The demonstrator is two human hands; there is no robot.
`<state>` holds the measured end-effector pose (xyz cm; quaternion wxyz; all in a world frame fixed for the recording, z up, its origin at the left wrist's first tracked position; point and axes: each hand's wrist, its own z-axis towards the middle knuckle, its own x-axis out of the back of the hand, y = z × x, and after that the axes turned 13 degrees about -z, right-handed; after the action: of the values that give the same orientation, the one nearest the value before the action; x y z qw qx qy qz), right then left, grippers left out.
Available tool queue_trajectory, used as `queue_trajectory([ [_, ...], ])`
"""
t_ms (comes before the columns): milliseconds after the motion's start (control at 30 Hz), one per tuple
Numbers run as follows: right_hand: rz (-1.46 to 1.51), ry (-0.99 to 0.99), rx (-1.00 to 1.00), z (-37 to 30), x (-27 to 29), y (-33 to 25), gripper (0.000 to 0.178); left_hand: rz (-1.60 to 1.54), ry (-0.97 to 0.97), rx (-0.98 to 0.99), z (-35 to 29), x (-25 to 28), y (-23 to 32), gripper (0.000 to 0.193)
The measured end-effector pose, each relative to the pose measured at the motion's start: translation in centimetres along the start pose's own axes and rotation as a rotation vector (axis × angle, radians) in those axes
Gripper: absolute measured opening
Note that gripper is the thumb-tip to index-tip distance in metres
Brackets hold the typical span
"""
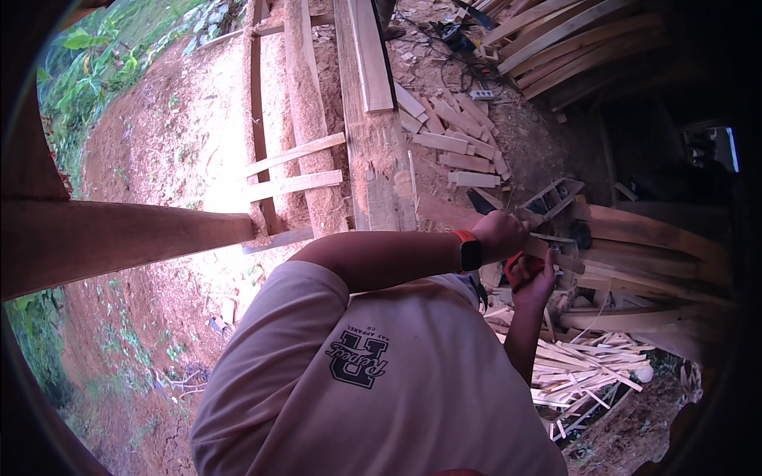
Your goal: The person uses a red-handled knife to cut thin wooden strips on a wooden workbench. They repeatedly position the strips, slice them, and set the cut pieces aside.
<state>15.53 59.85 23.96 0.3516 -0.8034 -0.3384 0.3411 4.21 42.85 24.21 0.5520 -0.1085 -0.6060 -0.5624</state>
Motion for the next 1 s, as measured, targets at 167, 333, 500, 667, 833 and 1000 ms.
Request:
queue_trajectory([
  [167, 0.008, 0.005, -0.020, 0.3, 0.5, 0.3, 0.046, 0.003, -0.008, 0.011, 0.0, -0.2, 0.0, 0.018],
  [333, -0.006, -0.031, -0.017, 0.8, 1.0, 0.6, 0.045, -0.005, -0.010, 0.011, 0.2, -0.8, -0.4, 0.021],
  [500, -0.003, -0.029, -0.004, 0.7, 0.3, 0.5, 0.044, -0.017, -0.029, 0.039, 0.1, -0.3, -0.4, 0.022],
  [667, 0.004, -0.049, -0.001, 1.0, 0.6, 0.6, 0.044, -0.003, -0.025, 0.058, -0.1, 0.1, -0.2, 0.023],
  [833, -0.010, -0.019, -0.012, 0.9, 0.1, 0.5, 0.044, -0.005, -0.006, 0.058, -0.1, -0.2, -0.4, 0.022],
  [1000, -0.042, -0.017, -0.026, 1.2, 0.5, 0.6, 0.044, 0.052, 0.049, 0.040, -0.1, -1.7, -0.7, 0.021],
])
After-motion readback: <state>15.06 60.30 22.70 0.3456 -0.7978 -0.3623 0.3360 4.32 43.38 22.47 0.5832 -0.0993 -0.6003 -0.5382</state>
